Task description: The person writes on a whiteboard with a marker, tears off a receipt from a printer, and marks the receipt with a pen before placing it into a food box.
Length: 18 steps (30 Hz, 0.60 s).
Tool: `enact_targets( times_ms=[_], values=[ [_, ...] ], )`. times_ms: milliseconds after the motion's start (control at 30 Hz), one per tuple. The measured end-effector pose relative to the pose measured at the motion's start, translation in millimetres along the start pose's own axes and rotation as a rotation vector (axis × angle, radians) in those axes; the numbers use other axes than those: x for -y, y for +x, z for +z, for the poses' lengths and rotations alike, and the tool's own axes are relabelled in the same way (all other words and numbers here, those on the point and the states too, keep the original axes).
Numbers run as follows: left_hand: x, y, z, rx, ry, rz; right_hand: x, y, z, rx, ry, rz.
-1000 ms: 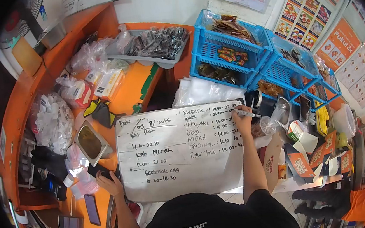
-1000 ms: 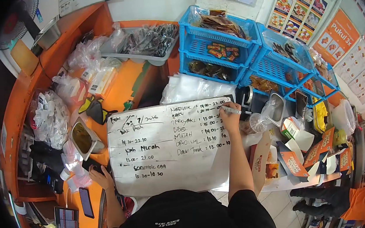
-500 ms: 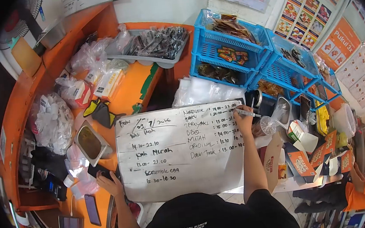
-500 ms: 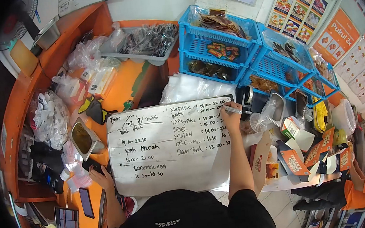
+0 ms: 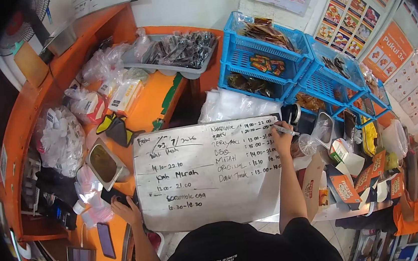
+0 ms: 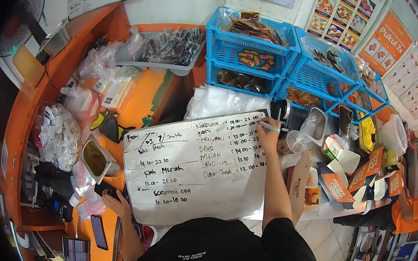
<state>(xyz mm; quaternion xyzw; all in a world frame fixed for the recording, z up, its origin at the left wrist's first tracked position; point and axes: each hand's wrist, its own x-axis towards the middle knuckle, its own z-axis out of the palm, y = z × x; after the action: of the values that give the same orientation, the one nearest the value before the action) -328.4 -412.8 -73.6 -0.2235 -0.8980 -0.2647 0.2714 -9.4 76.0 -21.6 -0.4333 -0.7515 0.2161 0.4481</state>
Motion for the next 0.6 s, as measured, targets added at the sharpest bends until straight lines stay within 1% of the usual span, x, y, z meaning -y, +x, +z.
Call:
enact_targets(
  times_ms=[67, 167, 267, 333, 500, 567, 600],
  values=[
    [-0.7, 0.0, -0.7, 0.006, 0.003, -0.001, 0.1, 0.6, -0.9, -0.016, -0.004, -0.011],
    [-2.0, 0.6, -1.7, 0.014, 0.006, -0.008, -0.6, 2.7, -4.1, 0.033, -0.022, -0.021],
    [2.6, -0.6, 1.2, 0.009, -0.001, 0.001, -0.5, 3.3, -2.9, 0.002, -0.014, -0.021],
    [1.3, -0.9, 0.4, 0.009, -0.004, -0.005, -0.1, 2.2, -0.7, -0.053, -0.028, -0.054],
    [0.6, -0.3, 0.5, 0.003, -0.008, -0.007, -3.8, 6.9, -1.7, -0.019, -0.062, -0.051],
    [2.5, -0.2, -1.1, 0.000, -0.066, -0.017, -0.9, 3.2, -4.6, -0.013, -0.055, -0.063],
    [2.9, -1.1, -1.7, -0.002, -0.059, -0.019, 5.1, 1.1, -8.5, -0.066, -0.020, -0.110]
  ],
)
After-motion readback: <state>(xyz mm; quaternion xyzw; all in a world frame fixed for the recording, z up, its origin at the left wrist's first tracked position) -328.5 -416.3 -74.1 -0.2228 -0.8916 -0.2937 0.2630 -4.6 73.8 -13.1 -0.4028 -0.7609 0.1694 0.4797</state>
